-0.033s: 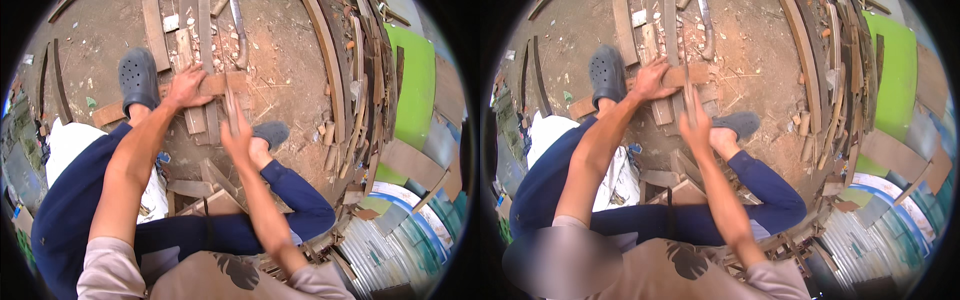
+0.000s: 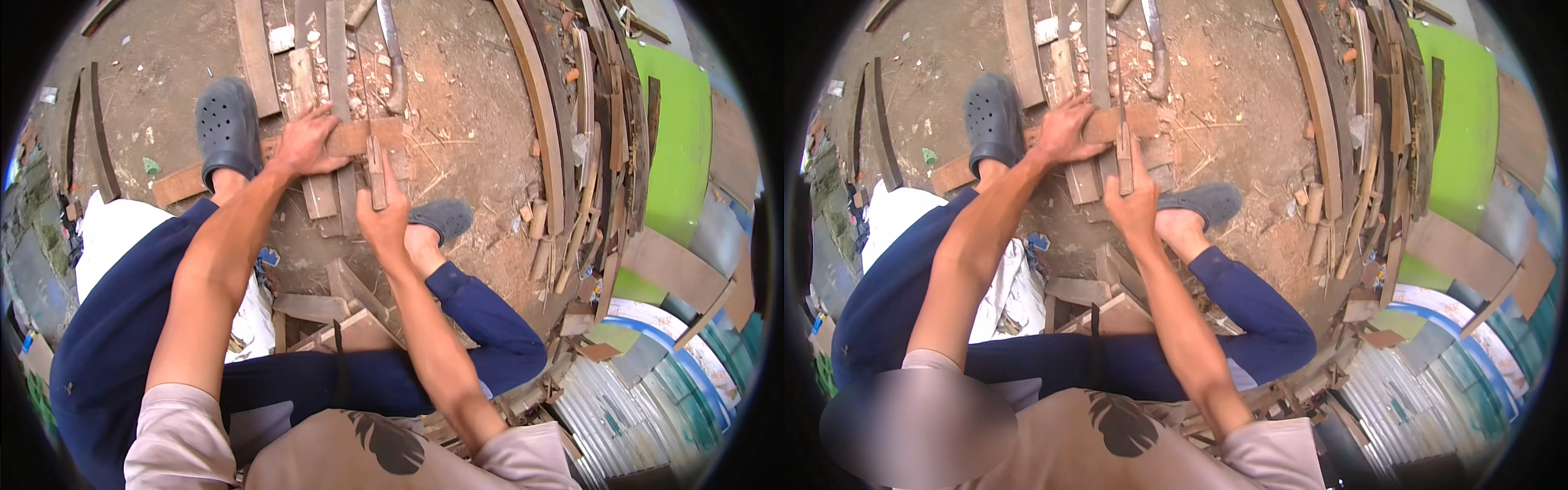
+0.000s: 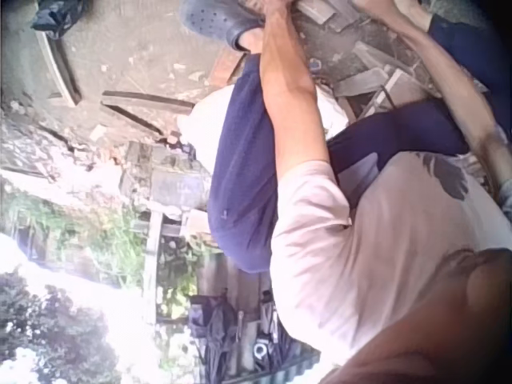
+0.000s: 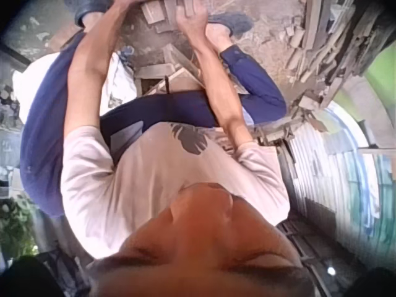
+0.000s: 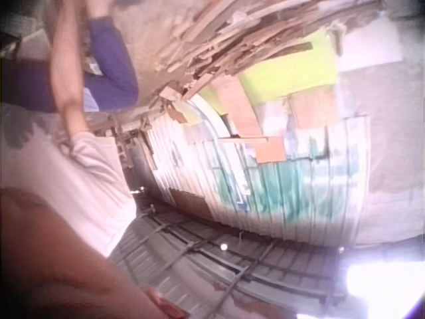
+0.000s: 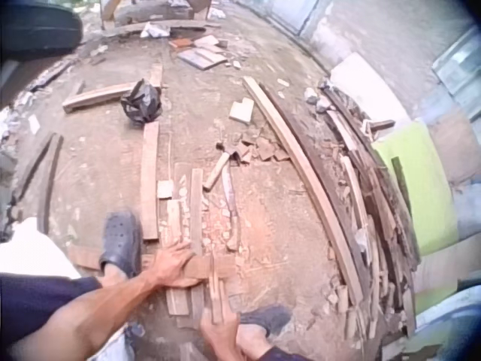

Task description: The person assembles a wooden frame by aligning planks, inserting nails, and hammering them into place. They then use a hand saw to cut a plank to size.

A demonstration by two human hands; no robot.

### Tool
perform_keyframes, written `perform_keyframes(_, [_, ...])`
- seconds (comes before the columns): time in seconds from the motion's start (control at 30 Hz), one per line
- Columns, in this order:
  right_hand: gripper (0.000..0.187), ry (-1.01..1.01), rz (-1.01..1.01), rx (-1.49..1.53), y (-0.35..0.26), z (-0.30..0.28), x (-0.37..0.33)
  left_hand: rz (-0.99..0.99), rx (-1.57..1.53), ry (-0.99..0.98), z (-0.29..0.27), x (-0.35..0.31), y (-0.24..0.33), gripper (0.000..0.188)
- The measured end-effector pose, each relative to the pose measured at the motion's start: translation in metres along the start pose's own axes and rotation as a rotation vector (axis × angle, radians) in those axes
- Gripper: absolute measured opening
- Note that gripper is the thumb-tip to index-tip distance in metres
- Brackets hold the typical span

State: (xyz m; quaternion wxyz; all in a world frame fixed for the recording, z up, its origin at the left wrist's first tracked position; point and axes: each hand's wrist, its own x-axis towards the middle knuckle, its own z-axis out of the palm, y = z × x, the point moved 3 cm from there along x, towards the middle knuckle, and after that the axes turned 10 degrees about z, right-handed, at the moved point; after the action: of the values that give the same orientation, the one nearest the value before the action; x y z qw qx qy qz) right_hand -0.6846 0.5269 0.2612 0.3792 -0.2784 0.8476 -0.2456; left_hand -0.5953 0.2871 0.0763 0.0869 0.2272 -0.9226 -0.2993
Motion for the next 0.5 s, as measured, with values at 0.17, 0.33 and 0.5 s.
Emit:
perform_keyframes(0.17, [0.064,0.058,-0.066,0.034,-0.009,-0.011,-0.032,-0.039,-0.015,0.005,-0.002,0.003,-0.008,0.071])
perform_keyframes(0.33, [0.064,-0.045,-0.018,0.013,-0.009,-0.028,-0.048,-0.028,0.015,0.018,0.003,-0.003,-0.008,0.07])
perform_keyframes(0.5, [0.066,0.011,-0.118,0.213,-0.008,0.034,0.106,-0.028,-0.016,-0.024,-0.003,0.01,-0.005,0.072])
